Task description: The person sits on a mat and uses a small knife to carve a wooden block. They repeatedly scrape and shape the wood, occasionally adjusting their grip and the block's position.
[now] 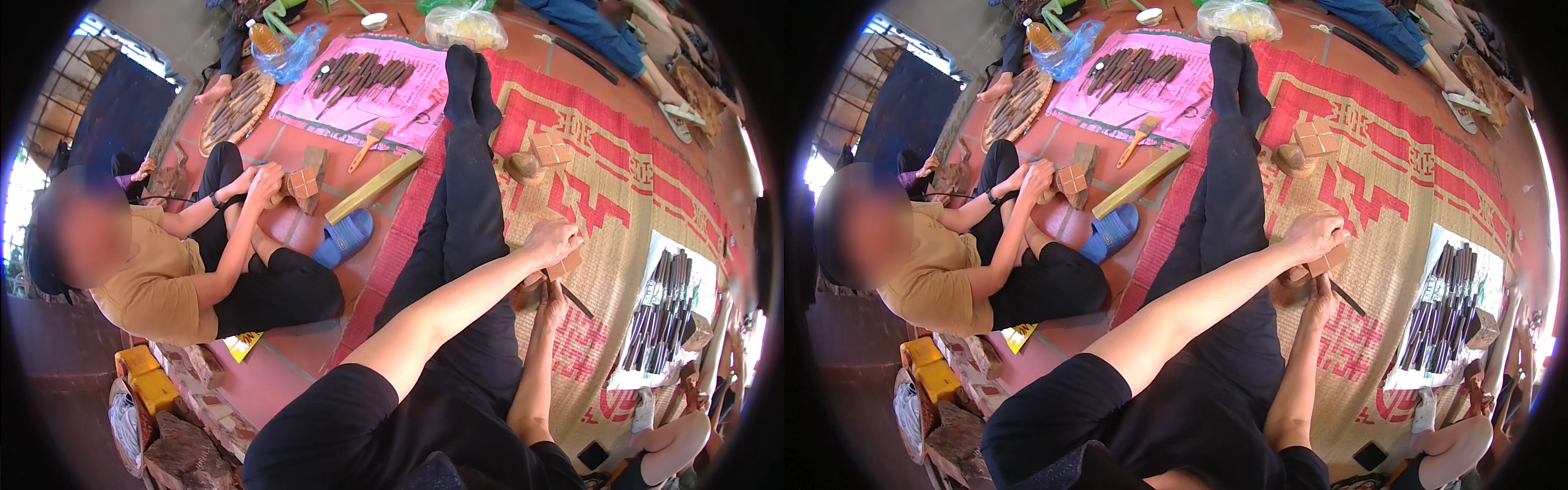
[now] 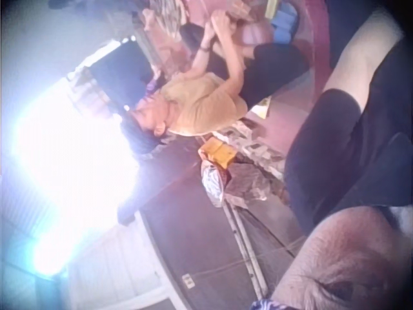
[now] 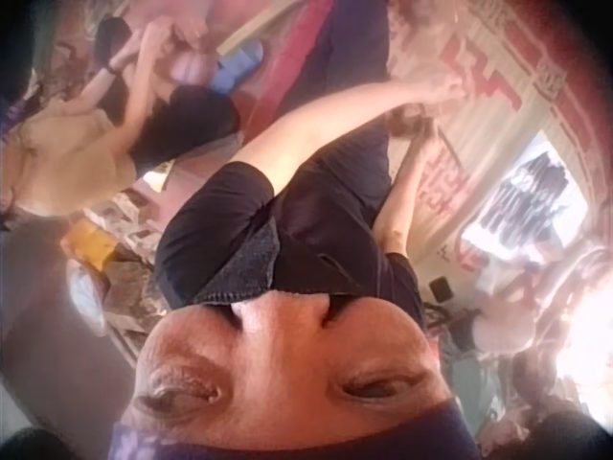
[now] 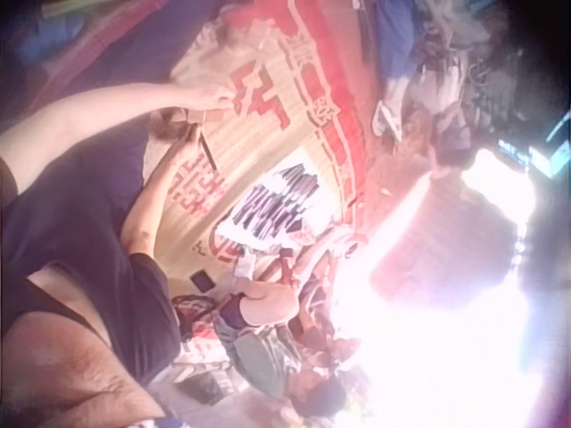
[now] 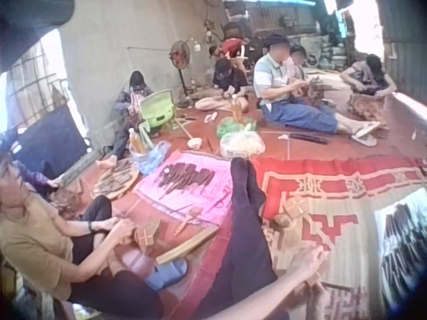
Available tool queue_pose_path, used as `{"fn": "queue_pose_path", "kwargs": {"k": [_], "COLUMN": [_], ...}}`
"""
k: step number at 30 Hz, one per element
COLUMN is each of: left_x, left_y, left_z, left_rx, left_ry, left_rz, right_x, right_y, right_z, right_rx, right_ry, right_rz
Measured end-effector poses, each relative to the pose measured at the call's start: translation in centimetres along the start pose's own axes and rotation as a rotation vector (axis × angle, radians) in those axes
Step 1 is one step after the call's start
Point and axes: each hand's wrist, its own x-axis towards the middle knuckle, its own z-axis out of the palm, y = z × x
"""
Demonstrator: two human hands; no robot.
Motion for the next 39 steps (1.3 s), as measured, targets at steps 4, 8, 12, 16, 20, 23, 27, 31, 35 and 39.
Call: {"fn": "queue_pose_path", "kwargs": {"k": [4,8,12,16,20,23,27,31,35,39], "left_x": [0.2,0.1,0.1,-0.1,0.0,0.2,0.1,0.1,0.2,0.1], "left_y": [-0.2,-0.1,-0.1,-0.3,-0.1,0.0,-0.3,0.1,-0.3,-0.4], "left_z": [0.3,0.3,0.2,0.2,0.2,-0.1,0.3,0.0,0.2,0.3], "left_rx": [0.031,0.017,0.021,0.007,0.011,0.01,0.032,0.012,0.031,0.004], "left_ry": [-0.006,0.014,-0.018,0.009,-0.01,-0.017,0.016,-0.007,0.009,-0.017], "left_rz": [0.015,0.009,-0.017,0.01,-0.015,-0.009,0.01,-0.025,0.006,-0.024], "right_x": [-0.5,0.0,0.3,0.2,0.0,-0.2,-0.5,-0.2,-0.2,0.4], "right_y": [-0.7,-0.4,0.0,0.0,-0.3,-0.4,-0.4,-0.8,-0.6,-0.5], "right_z": [0.1,-0.4,-0.6,-0.7,-0.2,0.0,0.1,1.1,0.6,0.2], "right_rx": [-0.039,0.02,-0.007,0.019,0.022,-0.009,0.011,-0.034,0.015,0.121], "right_ry": [0.047,-0.014,-0.012,0.013,-0.007,0.005,0.042,0.04,0.048,0.041], "right_rz": [0.006,0.037,0.026,0.025,0.05,0.004,0.003,-0.007,-0.013,0.031]}}
